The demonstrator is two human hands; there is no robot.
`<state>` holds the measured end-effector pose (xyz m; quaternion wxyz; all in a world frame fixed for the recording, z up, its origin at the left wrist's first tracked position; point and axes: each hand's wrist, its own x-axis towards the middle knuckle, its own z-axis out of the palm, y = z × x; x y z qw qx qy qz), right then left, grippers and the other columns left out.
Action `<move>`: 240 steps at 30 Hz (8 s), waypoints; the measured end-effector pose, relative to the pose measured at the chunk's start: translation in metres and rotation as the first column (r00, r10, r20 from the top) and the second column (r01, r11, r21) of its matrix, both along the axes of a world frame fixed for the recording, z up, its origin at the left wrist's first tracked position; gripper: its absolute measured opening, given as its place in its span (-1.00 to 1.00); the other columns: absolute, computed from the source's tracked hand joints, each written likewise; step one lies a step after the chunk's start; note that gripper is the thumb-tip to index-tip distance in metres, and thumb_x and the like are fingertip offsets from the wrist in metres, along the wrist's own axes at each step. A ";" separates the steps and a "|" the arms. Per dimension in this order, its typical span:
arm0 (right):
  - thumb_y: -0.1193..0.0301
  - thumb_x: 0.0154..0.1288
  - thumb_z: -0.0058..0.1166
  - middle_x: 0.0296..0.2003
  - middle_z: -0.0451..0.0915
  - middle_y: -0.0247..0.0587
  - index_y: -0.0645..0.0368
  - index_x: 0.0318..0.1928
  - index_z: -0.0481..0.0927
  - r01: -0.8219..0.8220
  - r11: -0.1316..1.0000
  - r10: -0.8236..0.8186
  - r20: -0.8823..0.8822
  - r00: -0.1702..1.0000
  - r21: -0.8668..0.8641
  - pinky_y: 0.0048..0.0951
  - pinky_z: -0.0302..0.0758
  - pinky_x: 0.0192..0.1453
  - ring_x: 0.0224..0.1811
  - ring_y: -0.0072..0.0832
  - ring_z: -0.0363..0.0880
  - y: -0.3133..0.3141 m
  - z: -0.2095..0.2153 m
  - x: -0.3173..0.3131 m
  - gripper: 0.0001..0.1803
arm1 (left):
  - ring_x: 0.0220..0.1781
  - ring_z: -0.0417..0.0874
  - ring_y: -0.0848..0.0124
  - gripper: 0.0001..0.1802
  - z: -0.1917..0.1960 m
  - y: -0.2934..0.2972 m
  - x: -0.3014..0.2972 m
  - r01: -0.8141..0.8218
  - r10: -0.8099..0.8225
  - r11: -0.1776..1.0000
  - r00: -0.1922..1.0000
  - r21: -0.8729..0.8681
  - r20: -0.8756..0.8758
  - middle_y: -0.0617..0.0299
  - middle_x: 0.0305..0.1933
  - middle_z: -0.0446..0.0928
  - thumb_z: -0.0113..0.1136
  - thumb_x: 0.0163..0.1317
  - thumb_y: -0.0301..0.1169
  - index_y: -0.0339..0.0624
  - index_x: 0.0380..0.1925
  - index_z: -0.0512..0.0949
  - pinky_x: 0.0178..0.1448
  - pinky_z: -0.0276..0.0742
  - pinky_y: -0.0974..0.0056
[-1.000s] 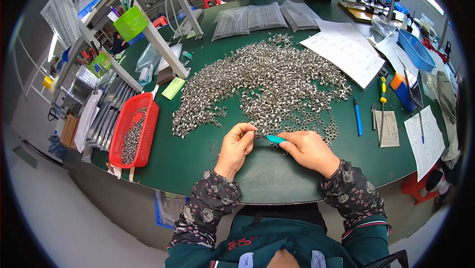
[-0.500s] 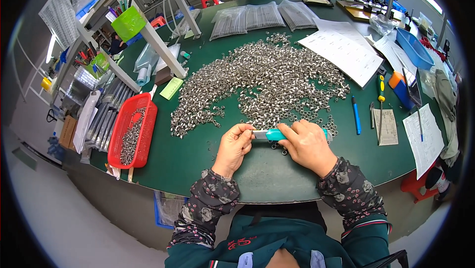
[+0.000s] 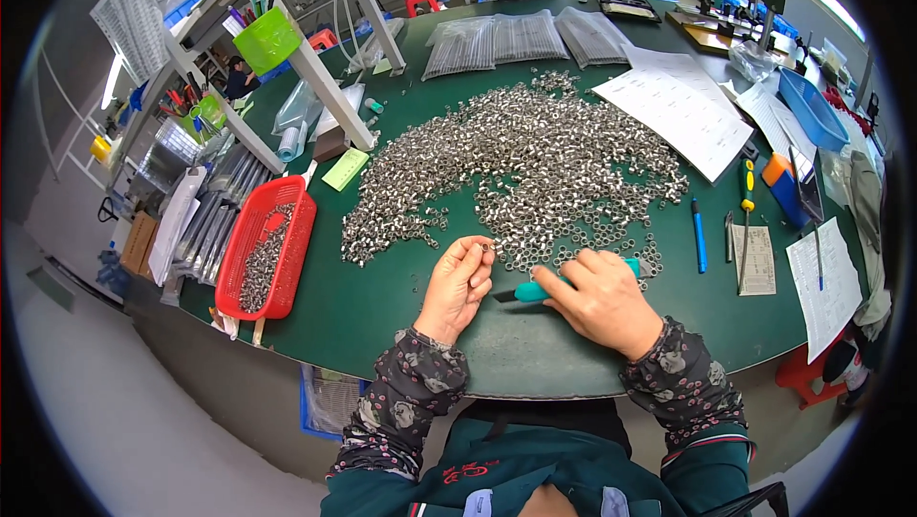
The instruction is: Picking and sorting through a large pile of small metal hardware components on a workbench using a specialized tool.
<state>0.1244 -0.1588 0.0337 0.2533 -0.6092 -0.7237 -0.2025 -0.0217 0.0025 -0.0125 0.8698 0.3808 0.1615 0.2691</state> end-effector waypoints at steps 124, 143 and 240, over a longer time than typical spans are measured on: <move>0.37 -0.08 0.23 -0.58 0.39 -0.29 0.17 -0.21 0.51 0.158 0.985 -0.142 -0.193 0.971 0.072 -0.39 0.39 -0.46 -0.50 -0.40 0.41 0.003 -0.010 0.006 -0.64 | -0.63 0.18 0.72 -0.81 0.003 -0.006 -0.001 0.027 -0.016 0.998 0.985 0.060 -0.174 0.29 -0.44 0.42 -0.03 0.31 -0.32 -0.22 -0.30 0.46 -0.65 0.04 0.61; 0.33 0.00 0.18 -0.56 0.44 -0.26 0.09 -0.28 0.50 0.151 0.988 -0.157 -0.296 0.942 -0.042 -0.33 0.43 -0.44 -0.47 -0.35 0.44 0.003 -0.014 0.005 -0.75 | -0.63 0.18 0.73 -0.83 0.003 -0.007 0.002 -0.006 0.024 0.992 0.990 0.128 -0.137 0.28 -0.36 0.46 0.01 0.25 -0.51 -0.22 -0.15 0.43 -0.66 0.04 0.62; 0.34 -0.02 0.20 -0.58 0.43 -0.27 0.11 -0.25 0.52 0.138 0.990 -0.142 -0.265 0.954 -0.037 -0.35 0.42 -0.45 -0.48 -0.37 0.45 0.002 -0.016 0.007 -0.72 | -0.65 0.15 0.75 -0.83 0.005 -0.010 -0.001 -0.047 0.082 0.988 0.968 0.149 -0.237 0.28 -0.40 0.45 0.04 0.24 -0.46 -0.31 -0.22 0.48 -0.66 0.02 0.61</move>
